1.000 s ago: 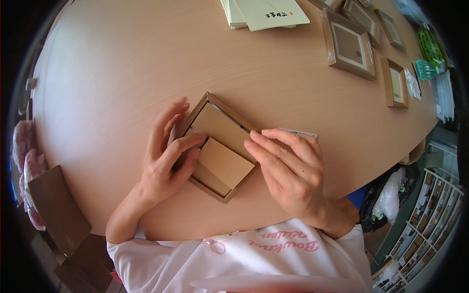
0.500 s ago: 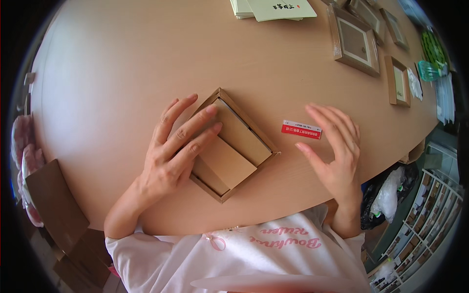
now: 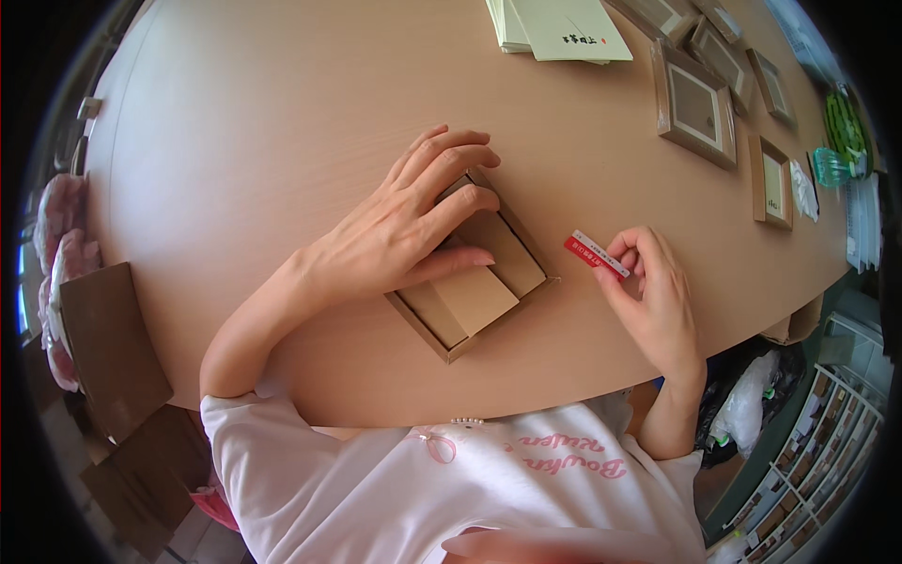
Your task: The recorder is assembling small cardboard picture frames by inserting backing material and paper inserts.
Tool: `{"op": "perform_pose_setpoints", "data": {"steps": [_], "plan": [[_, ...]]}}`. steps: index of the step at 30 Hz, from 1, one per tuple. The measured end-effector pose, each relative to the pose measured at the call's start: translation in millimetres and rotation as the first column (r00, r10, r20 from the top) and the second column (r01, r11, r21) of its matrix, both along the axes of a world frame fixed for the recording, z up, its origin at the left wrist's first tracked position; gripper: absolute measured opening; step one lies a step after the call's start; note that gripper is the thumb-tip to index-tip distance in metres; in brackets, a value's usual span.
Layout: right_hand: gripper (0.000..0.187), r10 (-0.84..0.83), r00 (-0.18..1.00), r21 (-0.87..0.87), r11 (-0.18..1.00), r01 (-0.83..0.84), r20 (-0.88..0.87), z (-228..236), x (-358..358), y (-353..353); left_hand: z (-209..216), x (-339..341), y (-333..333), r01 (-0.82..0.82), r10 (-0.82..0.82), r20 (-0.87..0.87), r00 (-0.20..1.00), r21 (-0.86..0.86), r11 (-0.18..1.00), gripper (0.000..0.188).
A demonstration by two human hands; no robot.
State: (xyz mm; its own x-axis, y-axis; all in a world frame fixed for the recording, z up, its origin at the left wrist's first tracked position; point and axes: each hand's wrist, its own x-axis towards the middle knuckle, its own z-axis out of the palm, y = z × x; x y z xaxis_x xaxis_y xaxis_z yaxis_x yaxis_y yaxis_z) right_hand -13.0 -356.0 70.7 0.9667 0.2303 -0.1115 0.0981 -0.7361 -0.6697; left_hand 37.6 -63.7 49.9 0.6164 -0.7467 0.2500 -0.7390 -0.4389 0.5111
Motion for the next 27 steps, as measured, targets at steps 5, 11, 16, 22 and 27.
{"op": "perform_pose_setpoints", "data": {"steps": [5, 11, 16, 22, 27], "plan": [[0.013, -0.072, 0.997, 0.062, 0.996, 0.071, 0.017, 0, -3, 4, 0, 2, 1, 0.016, -0.011, 0.033, 0.999, -0.151, 0.988, 0.041], [0.028, -0.039, 0.915, 0.221, 0.974, -0.056, 0.402, -15, -16, 49, 2, 2, 3, 0.071, -0.044, 0.124, 0.991, -0.229, 0.971, 0.044], [0.059, 0.135, 0.863, 0.091, 0.975, -0.204, 0.487, -25, -14, 62, 3, -1, 2, 0.024, 0.002, 0.150, 0.989, -0.170, 0.985, 0.045], [0.064, 0.137, 0.870, -0.028, 0.990, -0.140, 0.474, -27, -14, 66, 1, -2, 0, 0.016, 0.012, 0.181, 0.983, -0.157, 0.988, 0.042], [0.058, 0.258, 0.841, -0.137, 0.966, -0.220, 0.476, -22, -13, 68, 0, -5, 2, -0.001, 0.027, 0.160, 0.987, -0.161, 0.987, 0.041]]}}
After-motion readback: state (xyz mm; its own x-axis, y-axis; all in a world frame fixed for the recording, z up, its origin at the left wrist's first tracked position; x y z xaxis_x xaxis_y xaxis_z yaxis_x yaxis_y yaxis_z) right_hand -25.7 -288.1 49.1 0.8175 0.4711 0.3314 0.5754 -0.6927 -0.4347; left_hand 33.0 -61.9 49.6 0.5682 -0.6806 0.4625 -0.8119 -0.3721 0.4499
